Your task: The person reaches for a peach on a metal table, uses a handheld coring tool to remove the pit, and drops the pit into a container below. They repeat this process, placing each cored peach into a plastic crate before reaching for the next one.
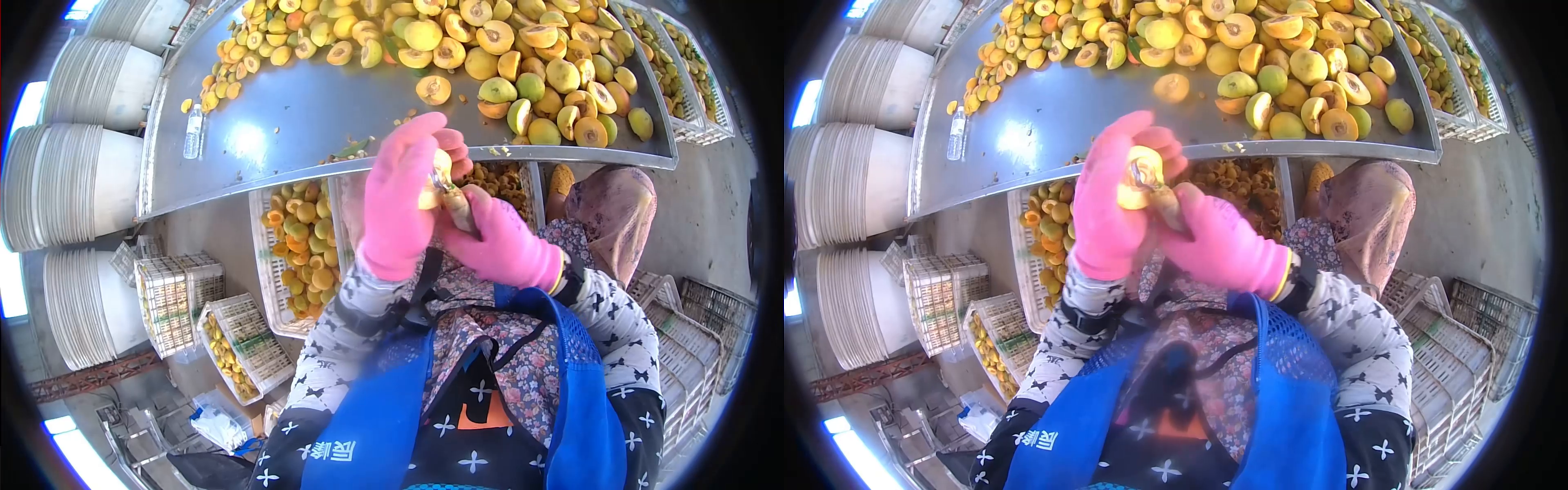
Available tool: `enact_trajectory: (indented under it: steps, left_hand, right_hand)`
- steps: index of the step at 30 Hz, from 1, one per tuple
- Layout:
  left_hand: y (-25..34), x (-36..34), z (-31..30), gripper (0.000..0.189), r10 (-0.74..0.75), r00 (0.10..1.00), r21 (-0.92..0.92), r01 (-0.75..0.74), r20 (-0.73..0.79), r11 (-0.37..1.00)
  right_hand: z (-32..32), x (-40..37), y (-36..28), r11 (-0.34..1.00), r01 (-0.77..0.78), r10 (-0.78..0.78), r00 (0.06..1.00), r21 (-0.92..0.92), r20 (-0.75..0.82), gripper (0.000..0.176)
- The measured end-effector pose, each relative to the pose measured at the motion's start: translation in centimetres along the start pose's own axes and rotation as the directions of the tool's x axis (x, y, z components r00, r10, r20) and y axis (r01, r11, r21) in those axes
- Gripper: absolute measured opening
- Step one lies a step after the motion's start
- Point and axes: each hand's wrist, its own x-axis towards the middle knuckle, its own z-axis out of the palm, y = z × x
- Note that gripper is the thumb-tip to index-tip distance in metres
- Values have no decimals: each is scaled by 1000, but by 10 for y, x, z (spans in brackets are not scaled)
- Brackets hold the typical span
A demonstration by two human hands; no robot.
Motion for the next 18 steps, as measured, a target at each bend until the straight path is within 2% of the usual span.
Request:
enact_trajectory:
  steps: [2, 3, 4, 6, 7, 10, 13, 15, 17, 18]
  left_hand:
    - [6, 1, -10, 30, -103, 989, 67, 96, 108, 993]
    - [1, -2, -11, 29, 70, 984, 289, -117, 165, 950]
    - [-2, -5, -10, 29, 242, 946, 482, -319, 218, 816]
    - [2, -7, -1, 26, 231, 967, 533, -252, 108, 808]
    - [3, -7, 5, 24, 221, 975, 576, -196, 27, 794]
    - [-10, -3, 14, 33, 208, 953, 139, -181, -222, 974]
    - [-6, -2, -3, 23, 260, 965, 501, -243, 36, 831]
    - [-2, -6, -7, 24, 327, 917, 638, -395, 230, 660]
    - [-1, -7, -9, 27, 303, 912, 632, -410, 275, 658]
    - [-1, -4, -11, 30, 261, 938, 568, -346, 228, 747]
  right_hand:
    - [-11, 2, -5, 983, 95, -93, 996, -155, 17, 29]
    - [-8, -1, -3, 982, 0, 14, 997, -190, 71, 31]
    - [-2, -4, -1, 989, 25, -19, 999, -148, 41, 31]
    - [8, -6, 4, 994, 80, -83, 996, -70, -31, 31]
    - [10, -7, 1, 999, -4, 3, 1000, -34, -15, 31]
    - [6, -5, -2, 999, -31, 33, 998, -39, 49, 32]
    - [3, -6, 7, 994, 38, -31, 997, -99, 77, 37]
    - [-8, -3, 2, 988, -3, 31, 984, -157, 176, 39]
    - [-7, -3, -3, 990, -16, 42, 981, -138, 190, 40]
    - [-7, -3, -6, 992, -23, 48, 979, -128, 197, 40]
